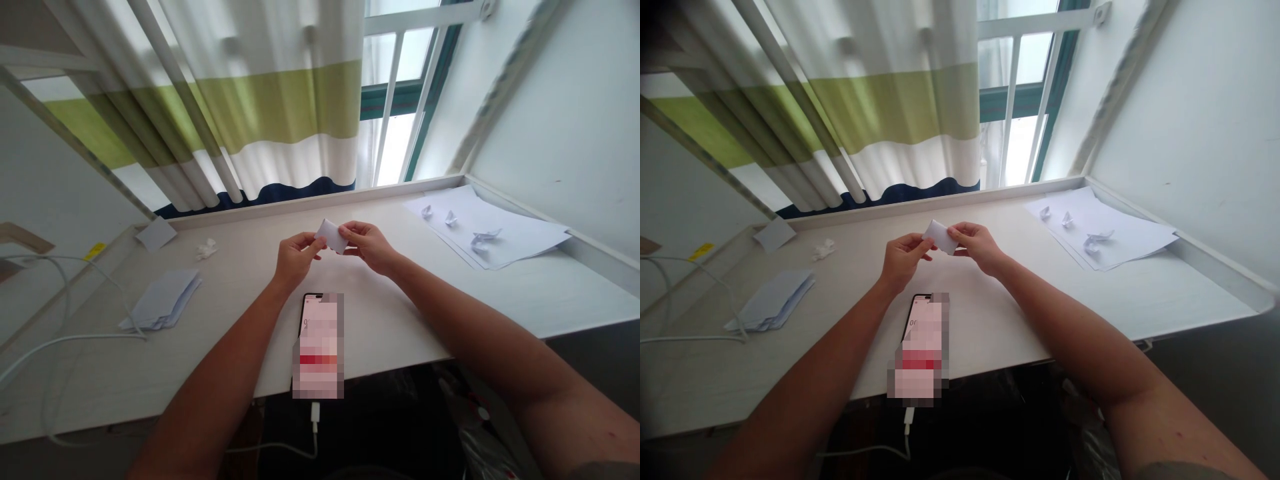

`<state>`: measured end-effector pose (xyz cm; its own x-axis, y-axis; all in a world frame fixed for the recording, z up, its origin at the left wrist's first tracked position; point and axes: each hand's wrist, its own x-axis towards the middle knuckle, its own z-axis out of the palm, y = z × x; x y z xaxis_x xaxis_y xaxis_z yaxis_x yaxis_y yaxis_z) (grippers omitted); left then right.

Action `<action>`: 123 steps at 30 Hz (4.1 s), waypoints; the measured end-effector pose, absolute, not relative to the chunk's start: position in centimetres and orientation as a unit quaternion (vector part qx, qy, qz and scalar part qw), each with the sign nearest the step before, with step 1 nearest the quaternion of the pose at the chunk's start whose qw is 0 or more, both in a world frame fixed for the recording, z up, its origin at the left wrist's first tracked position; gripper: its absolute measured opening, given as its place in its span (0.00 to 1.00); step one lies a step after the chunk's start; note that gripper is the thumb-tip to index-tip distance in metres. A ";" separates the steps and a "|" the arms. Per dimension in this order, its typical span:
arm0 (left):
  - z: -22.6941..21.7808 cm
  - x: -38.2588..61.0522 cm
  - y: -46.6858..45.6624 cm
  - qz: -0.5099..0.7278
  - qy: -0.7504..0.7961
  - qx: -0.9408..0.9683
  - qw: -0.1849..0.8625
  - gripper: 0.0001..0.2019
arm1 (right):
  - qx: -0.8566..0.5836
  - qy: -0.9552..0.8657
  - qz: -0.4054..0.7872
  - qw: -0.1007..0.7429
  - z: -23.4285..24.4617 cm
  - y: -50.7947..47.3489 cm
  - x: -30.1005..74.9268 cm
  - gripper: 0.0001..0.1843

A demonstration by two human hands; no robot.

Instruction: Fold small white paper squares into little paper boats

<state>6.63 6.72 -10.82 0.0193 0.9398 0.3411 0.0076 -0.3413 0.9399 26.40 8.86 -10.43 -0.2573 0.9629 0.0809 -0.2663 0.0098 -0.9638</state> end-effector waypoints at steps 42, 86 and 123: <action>-10.1 6.4 6.4 0.536 0.408 0.573 0.466 0.17 | -0.370 -0.676 0.402 0.495 -10.6 8.3 25.7 0.33; -9.9 5.8 6.6 0.542 0.387 0.534 0.521 0.29 | -0.299 -0.743 0.400 0.446 -11.5 8.5 26.8 0.43; -10.1 5.3 7.4 0.509 0.566 0.509 0.402 0.10 | -0.418 -0.539 0.508 0.527 -10.6 9.1 26.4 0.21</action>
<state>5.26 7.38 -10.11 -0.1585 0.9853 0.0635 0.1673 -0.0366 0.9852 26.39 9.05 -10.61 -0.0965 0.9851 0.1426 -0.0851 0.1346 -0.9872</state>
